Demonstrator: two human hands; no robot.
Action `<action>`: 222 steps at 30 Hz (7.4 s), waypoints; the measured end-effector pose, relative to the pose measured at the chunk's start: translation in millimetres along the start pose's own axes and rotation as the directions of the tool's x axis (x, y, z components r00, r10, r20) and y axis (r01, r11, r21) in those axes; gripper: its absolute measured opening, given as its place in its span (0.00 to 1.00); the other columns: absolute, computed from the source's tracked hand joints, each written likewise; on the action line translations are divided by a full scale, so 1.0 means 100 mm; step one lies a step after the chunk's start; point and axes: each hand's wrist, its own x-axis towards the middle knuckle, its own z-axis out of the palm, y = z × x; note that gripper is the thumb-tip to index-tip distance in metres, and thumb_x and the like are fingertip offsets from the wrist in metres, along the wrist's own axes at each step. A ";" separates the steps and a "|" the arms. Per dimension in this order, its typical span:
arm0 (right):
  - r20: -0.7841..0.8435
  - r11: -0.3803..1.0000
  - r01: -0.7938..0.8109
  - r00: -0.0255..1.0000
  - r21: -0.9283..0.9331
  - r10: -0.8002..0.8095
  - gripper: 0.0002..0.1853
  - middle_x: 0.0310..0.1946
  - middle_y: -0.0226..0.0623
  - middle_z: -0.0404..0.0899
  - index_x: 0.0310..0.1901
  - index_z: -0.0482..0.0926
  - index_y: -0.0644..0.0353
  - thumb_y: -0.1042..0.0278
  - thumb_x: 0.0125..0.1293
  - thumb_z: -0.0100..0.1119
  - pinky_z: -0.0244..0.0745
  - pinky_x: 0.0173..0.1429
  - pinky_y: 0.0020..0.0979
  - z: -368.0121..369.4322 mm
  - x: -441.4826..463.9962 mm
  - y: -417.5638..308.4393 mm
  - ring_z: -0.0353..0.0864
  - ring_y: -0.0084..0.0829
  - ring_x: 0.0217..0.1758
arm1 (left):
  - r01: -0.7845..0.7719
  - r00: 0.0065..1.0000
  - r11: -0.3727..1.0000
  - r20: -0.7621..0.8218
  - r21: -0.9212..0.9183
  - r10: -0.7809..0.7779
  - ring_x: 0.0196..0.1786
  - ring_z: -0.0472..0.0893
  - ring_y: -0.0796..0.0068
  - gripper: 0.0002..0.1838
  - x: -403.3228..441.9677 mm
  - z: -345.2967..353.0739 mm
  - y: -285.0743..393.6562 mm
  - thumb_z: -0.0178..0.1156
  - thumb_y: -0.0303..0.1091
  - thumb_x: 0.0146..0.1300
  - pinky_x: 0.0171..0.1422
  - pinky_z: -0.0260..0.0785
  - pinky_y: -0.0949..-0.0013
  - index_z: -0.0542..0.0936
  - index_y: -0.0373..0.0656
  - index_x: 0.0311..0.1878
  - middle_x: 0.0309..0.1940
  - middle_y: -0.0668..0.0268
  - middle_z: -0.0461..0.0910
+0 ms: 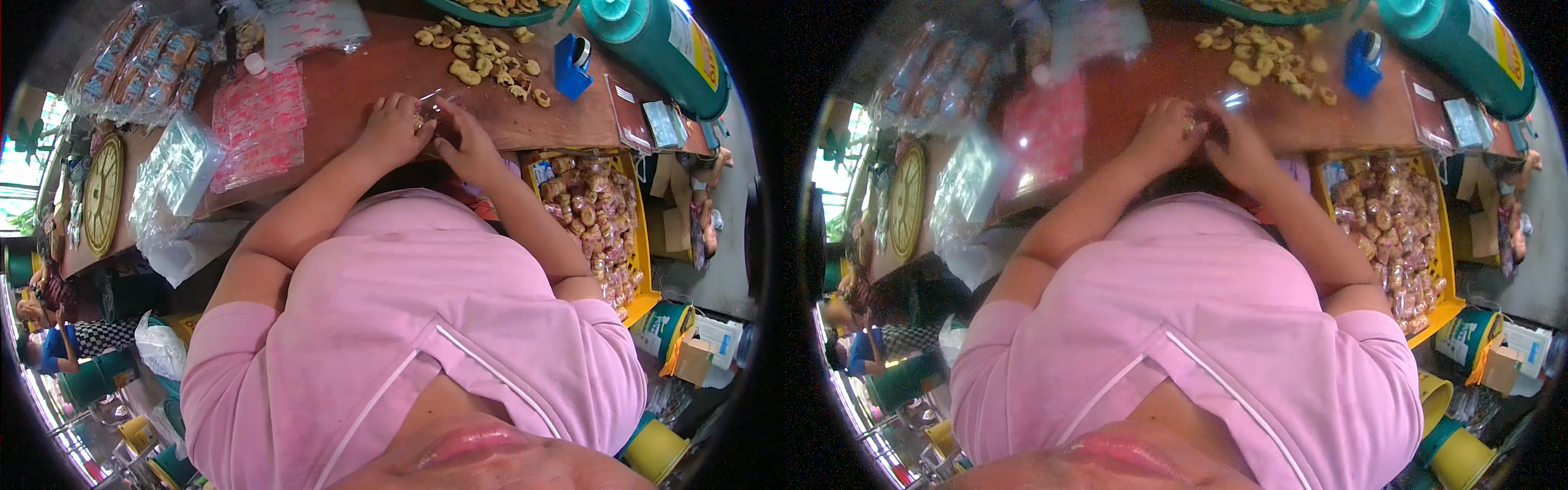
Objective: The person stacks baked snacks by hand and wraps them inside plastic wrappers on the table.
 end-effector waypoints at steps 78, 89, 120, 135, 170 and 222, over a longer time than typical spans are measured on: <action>0.498 0.935 0.108 0.863 -0.337 0.080 0.15 0.38 0.43 0.88 0.42 0.87 0.60 0.66 0.53 0.76 0.80 0.47 0.41 -0.20 1.02 0.52 0.87 0.44 0.42 | -0.051 0.993 0.999 0.109 0.007 0.050 0.56 0.78 0.53 0.16 -0.01 -0.06 -0.11 0.72 0.47 0.57 0.59 0.69 0.46 0.80 0.51 0.41 0.46 0.64 0.80; 0.354 0.764 0.365 0.916 -0.532 -0.192 0.08 0.39 0.38 0.86 0.39 0.87 0.55 0.67 0.58 0.65 0.78 0.53 0.46 -0.09 0.62 0.23 0.84 0.45 0.46 | -0.050 0.998 0.998 0.030 0.036 0.049 0.56 0.78 0.54 0.20 -0.05 -0.05 -0.12 0.71 0.46 0.56 0.58 0.70 0.46 0.80 0.46 0.47 0.49 0.62 0.80; 0.131 0.938 0.172 0.982 -0.300 -0.138 0.12 0.43 0.48 0.83 0.42 0.89 0.60 0.68 0.55 0.71 0.79 0.54 0.48 -0.02 0.22 0.40 0.83 0.50 0.47 | -0.253 0.953 0.940 0.106 -0.227 0.283 0.77 0.64 0.50 0.36 0.22 -0.09 0.03 0.62 0.31 0.58 0.76 0.61 0.44 0.66 0.45 0.72 0.74 0.48 0.63; 0.071 0.905 0.234 0.972 -0.354 -0.224 0.09 0.40 0.41 0.85 0.38 0.88 0.59 0.67 0.56 0.71 0.78 0.51 0.46 0.04 0.21 0.40 0.82 0.48 0.45 | -0.312 0.931 0.946 0.172 -0.086 0.323 0.56 0.83 0.52 0.09 0.02 -0.46 -0.19 0.60 0.24 0.58 0.67 0.71 0.51 0.84 0.46 0.40 0.45 0.58 0.87; -0.598 0.930 -0.361 0.732 0.066 0.326 0.27 0.60 0.36 0.81 0.67 0.77 0.65 0.55 0.75 0.64 0.71 0.68 0.31 -2.52 0.10 1.70 0.78 0.28 0.65 | -0.839 0.493 0.542 0.371 -0.035 0.787 0.55 0.78 0.61 0.28 1.00 0.23 0.40 0.66 0.61 0.61 0.62 0.67 0.54 0.80 0.49 0.53 0.50 0.63 0.78; 0.008 0.992 0.084 0.996 0.090 -0.085 0.15 0.34 0.26 0.70 0.30 0.76 0.59 0.63 0.68 0.72 0.67 0.43 0.29 -0.81 0.15 -0.17 0.69 0.24 0.38 | 0.382 0.857 -0.434 0.488 -0.816 -0.163 0.20 0.73 0.78 0.36 0.46 -0.39 1.00 0.53 0.76 0.68 0.22 0.66 0.75 0.76 0.46 0.30 0.23 0.68 0.75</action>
